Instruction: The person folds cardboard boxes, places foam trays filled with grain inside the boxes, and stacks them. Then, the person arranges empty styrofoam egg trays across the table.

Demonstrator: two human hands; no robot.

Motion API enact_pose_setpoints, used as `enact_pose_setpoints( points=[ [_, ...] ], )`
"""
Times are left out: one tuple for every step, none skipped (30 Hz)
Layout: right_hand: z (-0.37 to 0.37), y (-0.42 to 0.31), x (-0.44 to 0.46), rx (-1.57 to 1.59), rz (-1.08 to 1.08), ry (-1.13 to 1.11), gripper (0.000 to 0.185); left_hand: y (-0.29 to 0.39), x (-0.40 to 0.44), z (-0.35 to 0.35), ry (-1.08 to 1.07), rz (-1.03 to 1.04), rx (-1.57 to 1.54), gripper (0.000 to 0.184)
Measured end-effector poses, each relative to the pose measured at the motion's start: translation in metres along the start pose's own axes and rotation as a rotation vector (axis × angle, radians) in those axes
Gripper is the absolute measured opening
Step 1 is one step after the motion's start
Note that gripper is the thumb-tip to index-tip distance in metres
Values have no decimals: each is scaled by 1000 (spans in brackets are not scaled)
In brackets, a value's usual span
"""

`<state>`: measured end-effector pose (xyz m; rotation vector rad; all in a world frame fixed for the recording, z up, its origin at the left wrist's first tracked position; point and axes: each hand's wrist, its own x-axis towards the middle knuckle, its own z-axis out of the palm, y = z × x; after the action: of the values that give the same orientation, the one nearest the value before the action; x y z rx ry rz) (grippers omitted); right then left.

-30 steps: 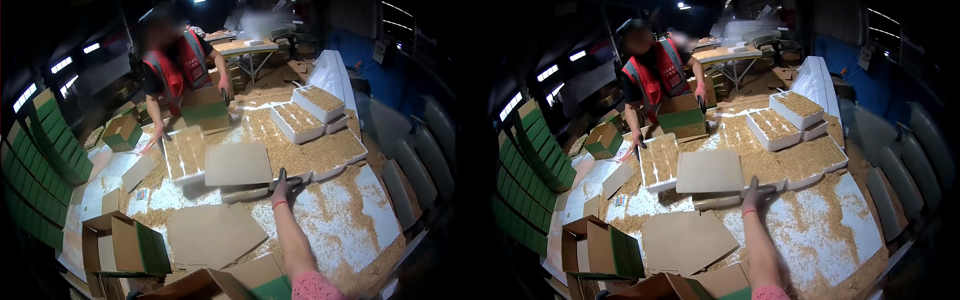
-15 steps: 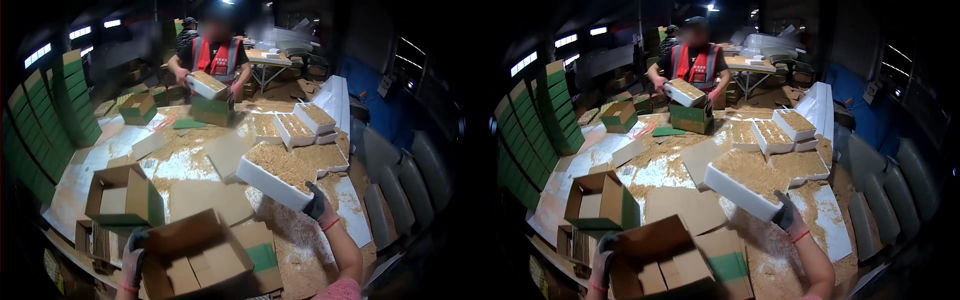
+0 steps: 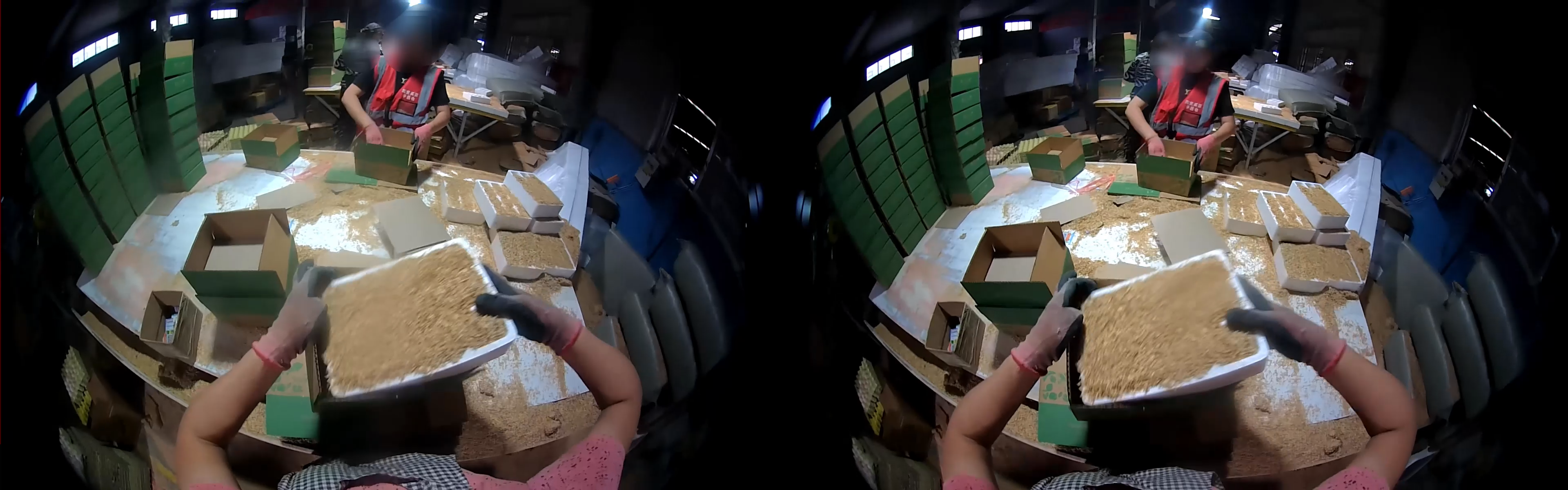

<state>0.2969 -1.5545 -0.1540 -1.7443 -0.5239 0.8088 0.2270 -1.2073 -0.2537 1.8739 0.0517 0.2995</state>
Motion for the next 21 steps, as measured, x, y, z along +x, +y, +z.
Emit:
enact_pose_setpoints(
  points=[
    [11,4,10,12,-18,-60,113,-10,-8,1,14,57,-54,37],
    [21,13,22,24,-32,-122,117,-17,-13,0,27,111,-110,38],
    [31,20,34,46,5,-178,119,-10,-20,-10,-2,73,13,39],
    [39,33,47,70,44,-231,121,15,-35,-16,-25,-38,-213,45],
    [39,74,75,-7,64,-258,106,24,-41,-20,12,-92,-222,46],
    [44,79,86,-96,112,-282,91,24,-46,-24,45,-143,-229,47],
    [48,84,97,-186,159,-310,76,11,-50,-31,54,-63,-140,46],
    [54,83,108,-454,108,-425,61,-5,-54,-41,56,18,-53,46],
    [60,81,120,-743,22,-536,47,-11,-58,-47,37,57,63,47],
    [66,79,132,-994,-86,-634,36,-17,-60,-52,35,21,70,49],
    [83,51,129,-1406,-34,-654,31,-14,-63,-52,34,-9,26,49],
    [93,31,131,-1425,134,-660,32,-10,-65,-51,39,-42,-20,50],
    [100,38,137,-1611,32,-634,38,-5,-66,-49,46,-58,-71,51],
    [114,78,165,-1779,-96,-566,37,-6,-65,-48,61,-77,-121,52],
    [122,91,167,-1797,-161,-614,34,-15,-61,-50,60,-10,-81,53],
    [123,95,176,-1822,-236,-663,33,-10,-63,-50,71,-71,-64,52],
    [115,82,182,-1591,-274,-627,32,-27,-66,-58,89,-87,-88,50],
    [105,57,181,-1368,-313,-599,34,-44,-66,-64,117,-102,-117,48],
    [88,9,170,-1227,-345,-407,41,-50,-60,-66,144,-100,-117,48],
    [67,9,205,-1042,-468,-185,43,-52,-60,-64,163,-94,-64,48],
    [46,1,236,-825,-379,132,45,-52,-64,-63,180,-102,-7,48]
  ],
)
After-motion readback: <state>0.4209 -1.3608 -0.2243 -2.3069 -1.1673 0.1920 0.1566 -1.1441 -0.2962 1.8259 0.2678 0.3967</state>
